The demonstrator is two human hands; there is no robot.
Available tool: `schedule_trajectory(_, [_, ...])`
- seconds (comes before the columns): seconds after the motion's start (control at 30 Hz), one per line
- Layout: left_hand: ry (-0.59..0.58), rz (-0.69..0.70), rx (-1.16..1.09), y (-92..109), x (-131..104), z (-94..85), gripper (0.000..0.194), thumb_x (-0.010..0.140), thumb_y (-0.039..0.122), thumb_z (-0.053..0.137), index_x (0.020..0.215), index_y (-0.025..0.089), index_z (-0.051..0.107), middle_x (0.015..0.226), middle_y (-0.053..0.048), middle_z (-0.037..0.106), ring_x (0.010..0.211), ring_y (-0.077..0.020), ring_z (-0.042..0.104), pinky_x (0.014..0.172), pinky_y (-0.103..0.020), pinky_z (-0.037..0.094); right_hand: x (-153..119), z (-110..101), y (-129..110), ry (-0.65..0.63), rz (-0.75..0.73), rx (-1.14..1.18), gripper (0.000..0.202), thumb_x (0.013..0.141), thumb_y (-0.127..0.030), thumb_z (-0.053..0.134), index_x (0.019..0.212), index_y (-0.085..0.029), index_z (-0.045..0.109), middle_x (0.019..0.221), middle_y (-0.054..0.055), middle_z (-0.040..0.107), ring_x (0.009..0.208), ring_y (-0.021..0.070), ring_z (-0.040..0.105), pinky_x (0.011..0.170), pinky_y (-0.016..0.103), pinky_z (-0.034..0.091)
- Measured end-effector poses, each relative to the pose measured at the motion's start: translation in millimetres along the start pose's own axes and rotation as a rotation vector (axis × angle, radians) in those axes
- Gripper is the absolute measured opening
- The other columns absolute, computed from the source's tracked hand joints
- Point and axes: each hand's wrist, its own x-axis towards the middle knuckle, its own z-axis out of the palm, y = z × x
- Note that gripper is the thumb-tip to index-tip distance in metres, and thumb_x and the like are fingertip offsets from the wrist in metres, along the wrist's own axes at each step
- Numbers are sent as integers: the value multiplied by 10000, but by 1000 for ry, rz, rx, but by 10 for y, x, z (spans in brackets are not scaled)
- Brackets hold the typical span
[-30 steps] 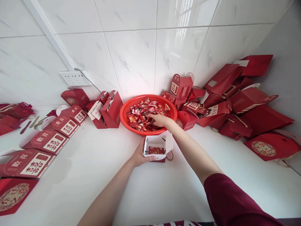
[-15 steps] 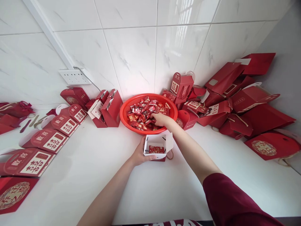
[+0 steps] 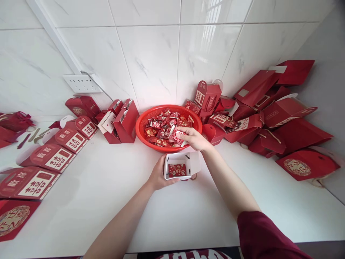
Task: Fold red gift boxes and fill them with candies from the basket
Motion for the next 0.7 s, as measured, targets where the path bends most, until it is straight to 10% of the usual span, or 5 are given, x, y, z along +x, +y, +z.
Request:
schedule_trajectory(0.17, [-36, 28, 36, 37, 30, 20, 878, 642, 304, 862, 1387, 209, 407, 1391, -158, 538, 1268, -366, 540, 1035, -549, 456, -329, 47, -188, 87, 59, -112, 660, 767, -384, 796, 1359, -216, 560, 947, 49, 749, 885, 256, 739, 698, 346, 616])
schedule_trajectory(0.37, [-38, 38, 55, 70, 31, 25, 852, 656, 335, 853, 1374, 211, 411, 1366, -147, 549, 1240, -354, 560, 1016, -518, 479, -572, -11, -479, 156, -130, -559, 486, 819, -290, 737, 1296, -251, 649, 1291, 39, 668, 1177, 292, 631, 1008, 428, 515])
schedule_trajectory(0.7, [44, 162, 341, -49, -39, -33, 1030, 559, 314, 898, 1422, 239, 342, 1384, -148, 503, 1281, -360, 513, 1076, -526, 427, -844, 39, -688, 188, -188, -666, 414, 909, -254, 611, 1320, -294, 625, 1258, 16, 682, 1016, 257, 687, 867, 412, 587])
